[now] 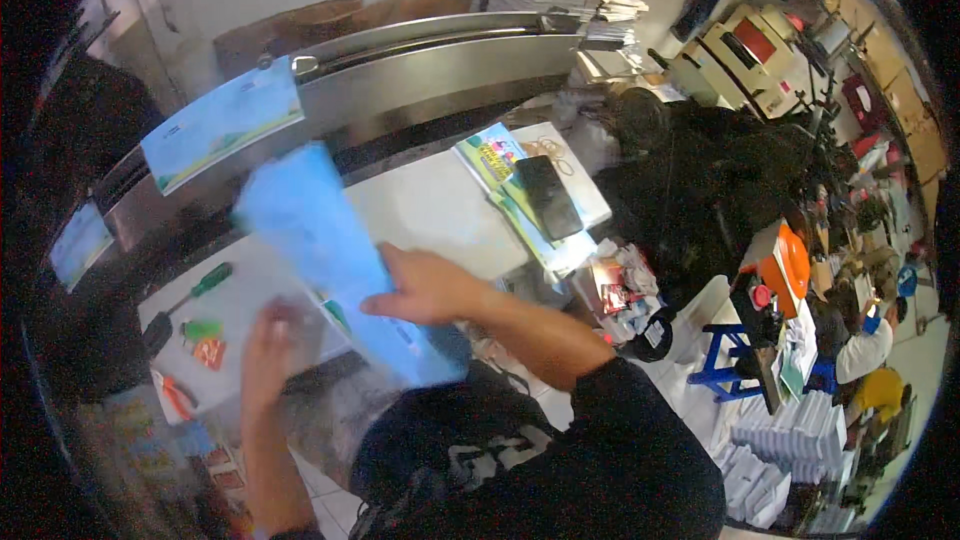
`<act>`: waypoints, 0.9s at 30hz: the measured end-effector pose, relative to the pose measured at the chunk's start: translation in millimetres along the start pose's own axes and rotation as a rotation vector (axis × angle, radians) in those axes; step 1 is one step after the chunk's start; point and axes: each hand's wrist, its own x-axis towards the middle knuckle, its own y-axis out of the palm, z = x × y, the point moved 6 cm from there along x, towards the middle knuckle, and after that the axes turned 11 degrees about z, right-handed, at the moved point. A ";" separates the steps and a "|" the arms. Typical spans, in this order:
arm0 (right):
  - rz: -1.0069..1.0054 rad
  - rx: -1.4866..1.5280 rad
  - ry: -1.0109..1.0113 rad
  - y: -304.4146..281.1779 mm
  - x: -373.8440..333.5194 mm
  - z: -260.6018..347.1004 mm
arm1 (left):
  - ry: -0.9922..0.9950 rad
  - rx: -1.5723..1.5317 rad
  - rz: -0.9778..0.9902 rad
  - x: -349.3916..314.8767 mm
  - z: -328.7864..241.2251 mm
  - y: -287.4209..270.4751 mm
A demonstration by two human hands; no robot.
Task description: The person aligns printed booklet sheets with covers, adjusts the binding machine using a screwdriver, and inserts paper sheets into covers before placing the assembled booklets onto the machine track.
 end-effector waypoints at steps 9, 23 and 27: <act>0.349 -0.995 -0.289 10.9 73.9 39.3 | 0.155 0.128 -0.332 0.3 36.8 -36.6; -0.129 0.240 -0.403 -50.7 24.2 -97.8 | -0.163 0.205 -0.600 0.5 122.3 -51.5; -0.099 0.342 -0.467 -47.3 23.1 -100.4 | -0.205 0.197 -0.581 -0.9 124.6 -49.4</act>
